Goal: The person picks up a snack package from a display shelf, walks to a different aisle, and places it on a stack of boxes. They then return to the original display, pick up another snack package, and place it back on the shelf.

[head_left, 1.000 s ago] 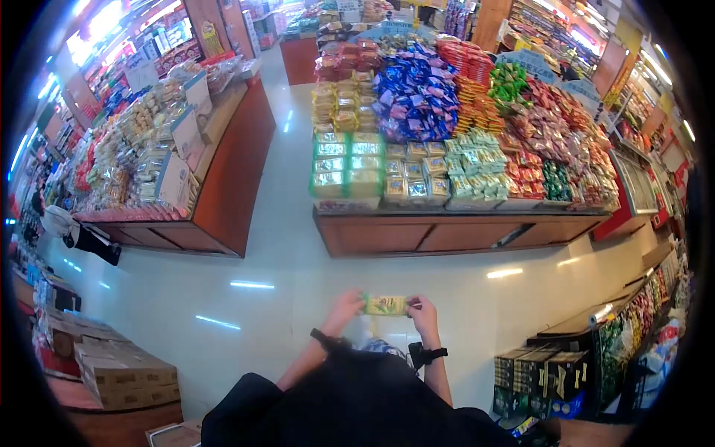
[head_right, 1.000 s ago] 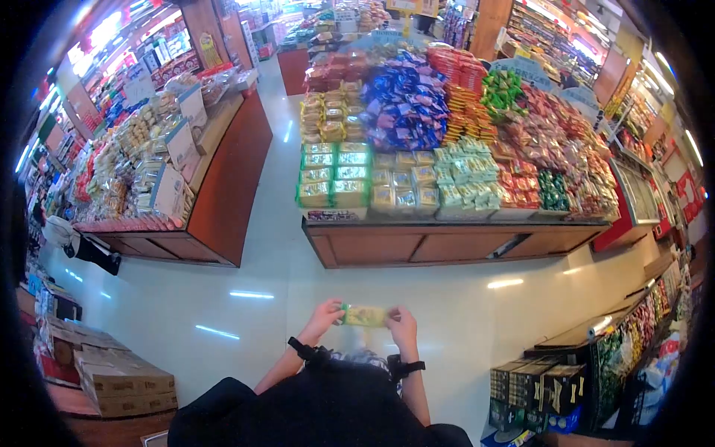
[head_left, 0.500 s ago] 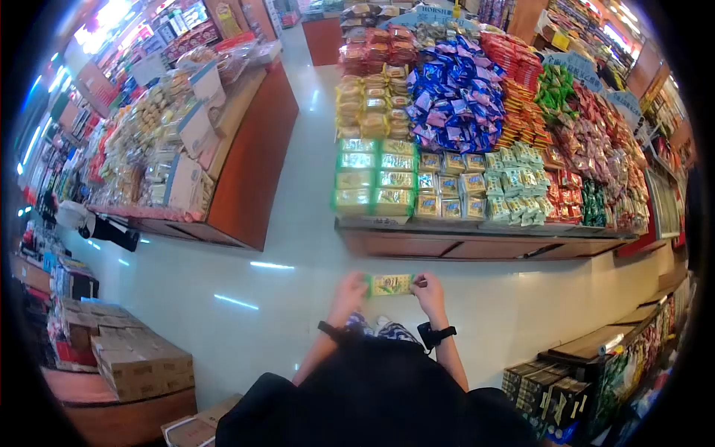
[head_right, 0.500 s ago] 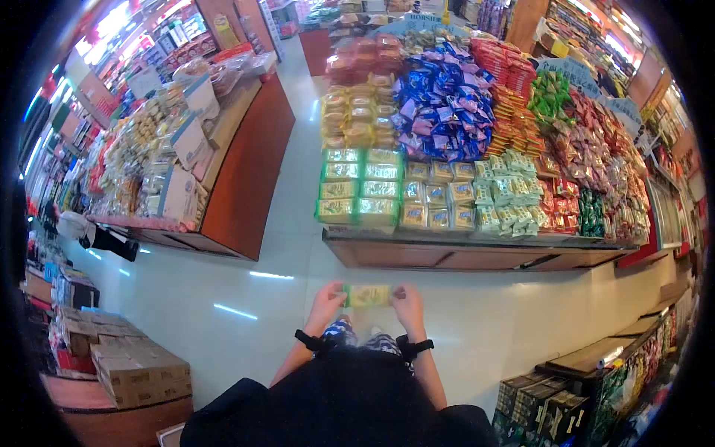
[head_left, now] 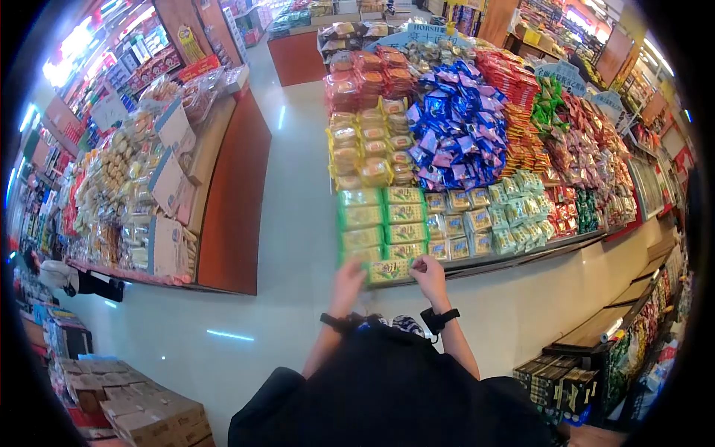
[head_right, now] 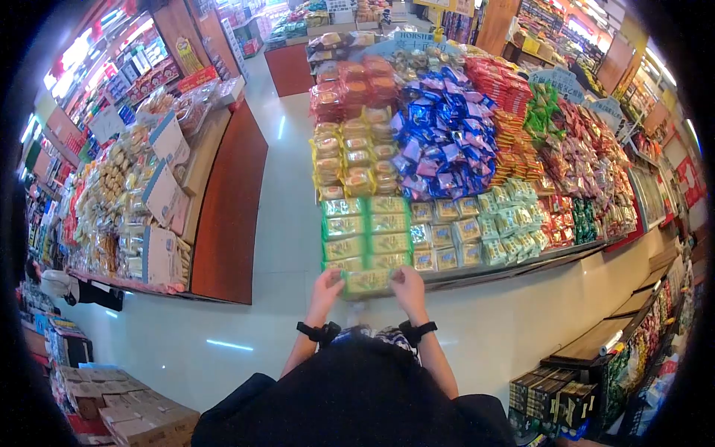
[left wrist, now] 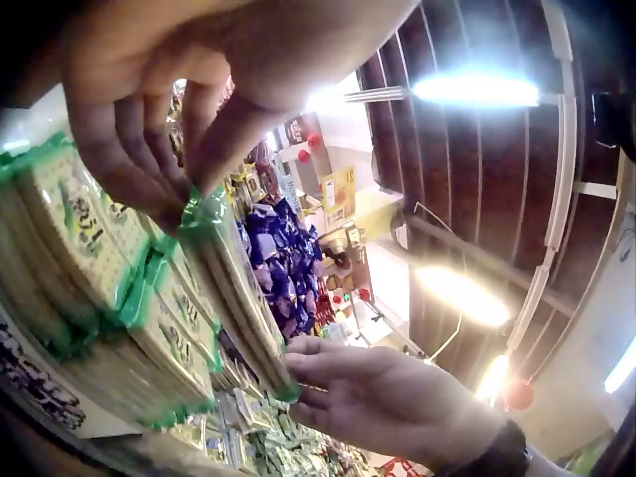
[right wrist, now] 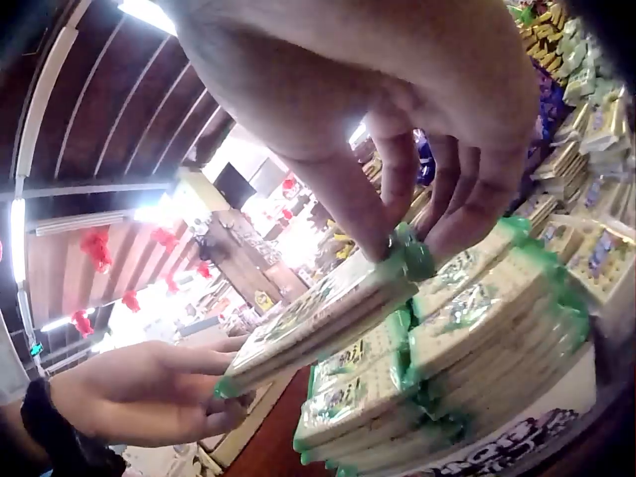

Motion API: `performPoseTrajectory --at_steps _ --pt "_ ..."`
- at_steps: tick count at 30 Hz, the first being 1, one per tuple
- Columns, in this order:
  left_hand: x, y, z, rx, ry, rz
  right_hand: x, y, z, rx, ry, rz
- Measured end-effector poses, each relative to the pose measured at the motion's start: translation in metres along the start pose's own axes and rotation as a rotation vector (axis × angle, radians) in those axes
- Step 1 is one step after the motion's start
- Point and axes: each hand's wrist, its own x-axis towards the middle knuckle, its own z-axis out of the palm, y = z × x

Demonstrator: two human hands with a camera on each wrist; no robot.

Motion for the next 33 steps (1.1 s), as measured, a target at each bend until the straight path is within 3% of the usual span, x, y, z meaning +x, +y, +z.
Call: performPoseTrajectory --at_steps 7,13,21,26,31,33 --pt "0.092 0.012 -0.051 0.006 -0.036 0.031 0.093 0.006 0.080 0.022 0.054 -0.037" --pt "0.153 0.029 -0.069 0.001 -0.041 0.026 0.133 -0.008 0.119 -0.015 0.157 -0.043" --pt "0.213 0.025 -0.066 -0.038 -0.023 0.072 0.159 -0.042 0.122 0.014 0.044 0.045" --pt "0.236 -0.005 -0.053 -0.016 0.043 0.103 0.169 -0.048 0.119 -0.065 -0.001 -0.018" --pt "0.235 0.004 -0.052 -0.047 0.040 0.096 0.171 -0.045 0.118 -0.072 -0.054 -0.034" --pt "0.231 0.010 -0.051 0.044 0.108 0.161 0.165 -0.044 0.116 -0.120 0.010 -0.102"
